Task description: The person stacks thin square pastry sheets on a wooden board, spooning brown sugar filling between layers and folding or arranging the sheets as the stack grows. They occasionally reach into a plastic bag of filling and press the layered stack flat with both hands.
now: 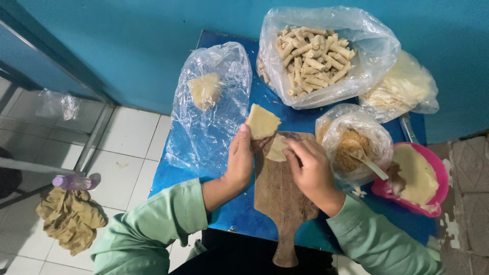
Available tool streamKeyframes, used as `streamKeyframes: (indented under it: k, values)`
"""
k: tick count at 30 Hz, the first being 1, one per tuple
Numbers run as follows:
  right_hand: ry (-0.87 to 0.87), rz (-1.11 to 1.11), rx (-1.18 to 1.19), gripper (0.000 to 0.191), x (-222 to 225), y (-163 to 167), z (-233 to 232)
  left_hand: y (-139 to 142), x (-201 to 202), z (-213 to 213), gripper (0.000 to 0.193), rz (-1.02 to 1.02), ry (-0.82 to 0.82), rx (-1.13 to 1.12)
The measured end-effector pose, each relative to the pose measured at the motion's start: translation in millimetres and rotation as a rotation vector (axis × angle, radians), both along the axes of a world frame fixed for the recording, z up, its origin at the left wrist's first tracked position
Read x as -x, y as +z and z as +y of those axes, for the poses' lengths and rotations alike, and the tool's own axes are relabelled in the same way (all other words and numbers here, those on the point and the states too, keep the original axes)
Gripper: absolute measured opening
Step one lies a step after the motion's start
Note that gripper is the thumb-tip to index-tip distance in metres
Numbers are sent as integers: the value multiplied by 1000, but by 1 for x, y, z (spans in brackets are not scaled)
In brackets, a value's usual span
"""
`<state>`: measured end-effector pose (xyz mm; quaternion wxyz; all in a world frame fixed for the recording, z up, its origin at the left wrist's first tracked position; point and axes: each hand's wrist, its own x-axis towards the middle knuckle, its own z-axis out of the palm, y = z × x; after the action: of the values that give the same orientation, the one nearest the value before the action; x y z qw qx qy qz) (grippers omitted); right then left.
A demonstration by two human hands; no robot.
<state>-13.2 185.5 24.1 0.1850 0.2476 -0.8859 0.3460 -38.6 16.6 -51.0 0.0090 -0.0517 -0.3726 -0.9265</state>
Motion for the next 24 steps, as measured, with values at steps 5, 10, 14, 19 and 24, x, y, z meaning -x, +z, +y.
streamKeyframes:
  k: [5,10,14,19,24]
  values:
    - [-53,69,-129,27,2,1,4,1,-2,2,59,-32,-7,27]
    - [-45,25,-180,29,3,-3,5,0,0,-1,61,-131,14,123]
    - [-51,-19,-165,29,4,-3,5,-6,1,0,61,-131,-8,126]
    - [-11,165,-52,30,3,2,4,-18,1,3,62,-64,-179,11]
    - [45,198,-15,33,-1,0,3,-21,-9,6,66,-4,-397,73]
